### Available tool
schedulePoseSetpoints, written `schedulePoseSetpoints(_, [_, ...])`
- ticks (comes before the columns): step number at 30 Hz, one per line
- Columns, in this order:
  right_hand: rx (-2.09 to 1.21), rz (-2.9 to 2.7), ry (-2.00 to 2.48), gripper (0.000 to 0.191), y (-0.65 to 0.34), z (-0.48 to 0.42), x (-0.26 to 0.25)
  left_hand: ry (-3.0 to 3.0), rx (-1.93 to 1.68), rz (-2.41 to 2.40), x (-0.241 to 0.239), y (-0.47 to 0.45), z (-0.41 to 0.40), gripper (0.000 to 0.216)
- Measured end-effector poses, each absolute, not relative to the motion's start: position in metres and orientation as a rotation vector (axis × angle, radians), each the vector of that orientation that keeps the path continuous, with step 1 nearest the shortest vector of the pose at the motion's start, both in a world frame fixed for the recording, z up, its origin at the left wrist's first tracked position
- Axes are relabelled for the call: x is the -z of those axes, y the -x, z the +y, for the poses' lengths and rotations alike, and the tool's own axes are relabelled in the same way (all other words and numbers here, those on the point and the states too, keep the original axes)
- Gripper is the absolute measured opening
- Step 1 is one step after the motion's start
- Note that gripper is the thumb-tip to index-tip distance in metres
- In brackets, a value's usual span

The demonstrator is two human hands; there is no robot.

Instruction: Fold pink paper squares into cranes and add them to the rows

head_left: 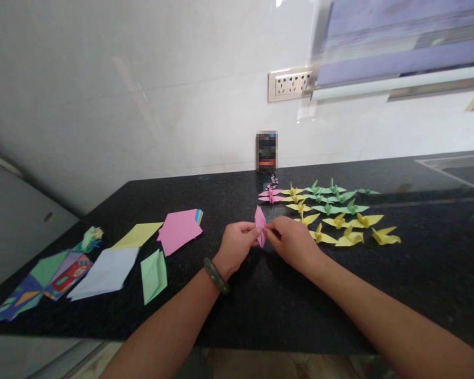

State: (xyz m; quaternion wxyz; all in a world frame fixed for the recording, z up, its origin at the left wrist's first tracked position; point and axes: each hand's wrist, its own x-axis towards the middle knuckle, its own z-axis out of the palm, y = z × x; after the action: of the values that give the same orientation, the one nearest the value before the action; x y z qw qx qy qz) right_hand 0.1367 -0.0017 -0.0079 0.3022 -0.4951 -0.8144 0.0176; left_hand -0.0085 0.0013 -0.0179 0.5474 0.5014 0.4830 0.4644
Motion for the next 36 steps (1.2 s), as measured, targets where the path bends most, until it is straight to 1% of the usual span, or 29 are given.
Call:
schedulePoseSetpoints(4, [-0.311, -2.084, 1.153, 0.020, -0.137, -0.002, 0.006, -1.134, -1.129, 1.139, 0.016, 0.008, 0.002, 0.022])
schedulePoseSetpoints(9, [-0.778, -1.775, 1.260, 0.013, -0.136, 0.001, 0.008, -1.190, -1.123, 1.125, 0.018, 0.008, 0.003, 0.021])
schedulePoseSetpoints(12, [-1.021, -1.622, 1.249, 0.016, -0.135, 0.003, 0.009, -1.255, -1.136, 1.131, 0.019, 0.009, 0.003, 0.022])
schedulePoseSetpoints(16, [-1.208, -1.471, 1.218, 0.019, -0.134, 0.003, 0.008, -1.274, -1.174, 1.141, 0.021, 0.010, 0.004, 0.020])
schedulePoseSetpoints(26, [-1.449, -1.235, 1.117, 0.027, -0.136, 0.007, 0.010, -1.265, -1.179, 1.124, 0.016, 0.009, 0.002, 0.020])
schedulePoseSetpoints(36, [-1.446, -1.156, 1.143, 0.032, -0.135, 0.010, 0.013, -1.315, -1.110, 1.031, 0.011, 0.007, -0.002, 0.019])
